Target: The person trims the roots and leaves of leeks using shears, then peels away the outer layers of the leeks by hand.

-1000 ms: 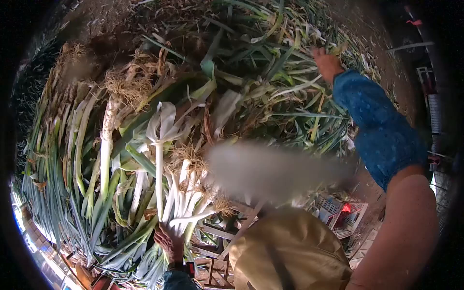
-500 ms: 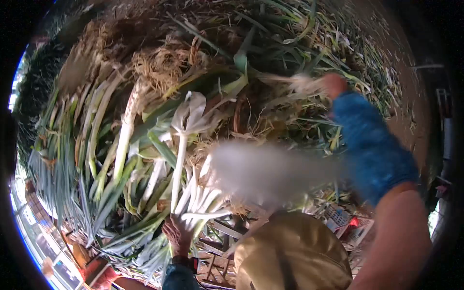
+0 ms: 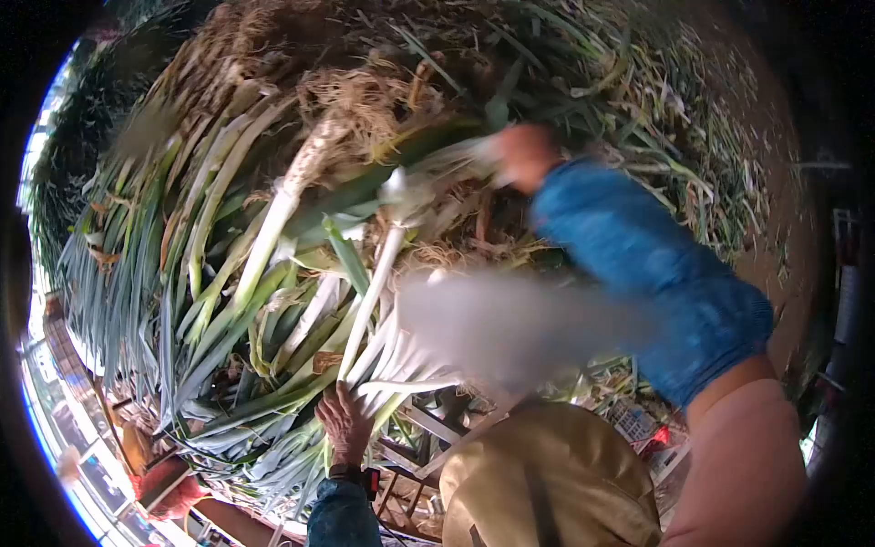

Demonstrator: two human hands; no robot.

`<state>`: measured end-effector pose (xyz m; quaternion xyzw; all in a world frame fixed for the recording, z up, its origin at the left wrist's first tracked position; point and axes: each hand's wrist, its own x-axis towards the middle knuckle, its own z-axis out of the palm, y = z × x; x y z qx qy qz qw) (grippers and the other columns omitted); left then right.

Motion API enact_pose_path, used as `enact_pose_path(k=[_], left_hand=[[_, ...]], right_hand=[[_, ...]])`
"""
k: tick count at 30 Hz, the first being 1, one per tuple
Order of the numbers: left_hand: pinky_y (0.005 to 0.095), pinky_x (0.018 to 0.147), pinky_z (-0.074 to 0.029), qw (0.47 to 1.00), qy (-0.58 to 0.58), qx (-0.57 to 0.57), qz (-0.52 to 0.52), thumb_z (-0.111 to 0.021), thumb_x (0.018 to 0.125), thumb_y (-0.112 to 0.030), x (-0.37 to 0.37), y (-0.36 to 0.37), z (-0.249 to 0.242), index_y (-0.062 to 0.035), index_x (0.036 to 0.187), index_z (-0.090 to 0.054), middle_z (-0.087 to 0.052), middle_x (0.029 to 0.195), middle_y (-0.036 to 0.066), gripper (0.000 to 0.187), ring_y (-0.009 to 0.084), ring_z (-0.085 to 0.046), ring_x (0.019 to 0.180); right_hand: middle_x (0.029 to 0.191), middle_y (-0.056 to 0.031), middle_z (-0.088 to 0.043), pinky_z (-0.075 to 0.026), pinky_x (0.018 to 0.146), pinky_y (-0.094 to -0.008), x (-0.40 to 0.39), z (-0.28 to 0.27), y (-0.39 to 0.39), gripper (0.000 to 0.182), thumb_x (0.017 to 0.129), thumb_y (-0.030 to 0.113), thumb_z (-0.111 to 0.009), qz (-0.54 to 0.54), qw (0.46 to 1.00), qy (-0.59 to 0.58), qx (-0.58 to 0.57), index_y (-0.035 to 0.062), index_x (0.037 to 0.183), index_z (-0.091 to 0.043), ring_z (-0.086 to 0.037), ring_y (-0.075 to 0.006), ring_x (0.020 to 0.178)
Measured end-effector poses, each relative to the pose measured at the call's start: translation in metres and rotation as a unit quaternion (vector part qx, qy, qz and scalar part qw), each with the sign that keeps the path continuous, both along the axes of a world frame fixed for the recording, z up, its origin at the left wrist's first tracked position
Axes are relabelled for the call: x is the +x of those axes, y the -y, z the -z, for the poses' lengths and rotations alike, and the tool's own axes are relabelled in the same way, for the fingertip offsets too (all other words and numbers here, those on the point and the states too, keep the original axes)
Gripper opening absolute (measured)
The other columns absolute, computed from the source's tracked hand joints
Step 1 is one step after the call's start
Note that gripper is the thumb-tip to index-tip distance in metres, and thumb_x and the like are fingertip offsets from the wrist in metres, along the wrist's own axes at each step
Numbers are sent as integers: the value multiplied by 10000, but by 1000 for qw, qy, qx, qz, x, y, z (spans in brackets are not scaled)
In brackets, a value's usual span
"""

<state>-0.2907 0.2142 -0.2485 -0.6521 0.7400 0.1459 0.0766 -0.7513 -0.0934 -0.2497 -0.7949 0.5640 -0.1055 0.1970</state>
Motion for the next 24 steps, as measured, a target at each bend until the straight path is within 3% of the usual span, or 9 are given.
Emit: enact_pose_path(k=[3,7,11,16,18,19,20,22,24], left_hand=[[643,969,-251,1000,-18,14,-16,-598,799,-258,-1,1,-5,-47,1350,-270,-364,1235,295,675,464,-387,1090],[623,1016,-207,996,-19,85,-30,-646,743,-239,-1,5,-13,-61,1387,-232,-323,1298,327,786,470,-361,1142],[533,909,-299,999,21,-22,24,-687,578,-184,-3,4,-11,-28,1308,-326,-396,1211,243,830,395,-419,1045],[619,950,-286,1000,-18,2,10,-657,650,-151,1,0,-8,-80,1376,-267,-356,1267,269,827,413,-405,1074],[622,935,-289,999,-31,-6,-1,-623,638,-134,4,-1,-2,-90,1364,-301,-366,1254,263,795,409,-409,1059],[625,928,-291,999,-40,-4,-3,-608,647,-135,4,0,-4,-92,1358,-313,-372,1248,266,771,411,-415,1051],[578,887,-320,999,-6,-37,22,-631,665,-177,4,2,-3,-66,1318,-350,-405,1208,261,719,400,-440,1015],[521,824,-356,996,25,-65,50,-636,704,-229,7,3,-3,-39,1274,-400,-450,1138,255,645,385,-472,941],[515,808,-355,992,28,-110,50,-631,684,-223,7,1,6,-40,1275,-410,-456,1116,250,657,381,-474,917]], right_hand=[[820,-140,-645,-500,667,-443,-183,-22,17,199,747,140,-610,102,957,-272,-7,71,931,-645,-636,-298,784],[1214,-207,-494,-423,900,-449,-61,-76,-4,513,743,229,-668,105,973,-203,36,9,1167,-481,-505,-357,1099],[1263,-271,-419,-365,975,-447,126,-54,3,845,661,342,-753,-33,999,-11,20,-24,1310,-353,-463,-366,1143],[980,-139,-616,-457,795,-451,201,-13,0,337,744,216,-606,-139,975,-158,77,76,1049,-582,-596,-307,915],[634,-111,-601,-462,531,-401,143,-12,8,118,774,152,-532,-125,976,-177,17,87,724,-616,-598,-257,586],[638,-121,-590,-454,508,-397,93,-3,13,125,801,170,-555,-1,994,-105,35,72,736,-600,-589,-262,579],[625,-124,-566,-450,506,-392,49,-30,13,181,832,210,-574,213,913,232,260,60,730,-571,-583,-267,582],[652,-116,-560,-465,515,-402,-92,-61,13,173,840,224,-586,118,932,-334,73,53,825,-569,-606,-275,615],[806,-135,-621,-455,556,-444,-185,-85,-2,410,668,321,-743,115,876,-469,-18,39,916,-580,-604,-336,668]])
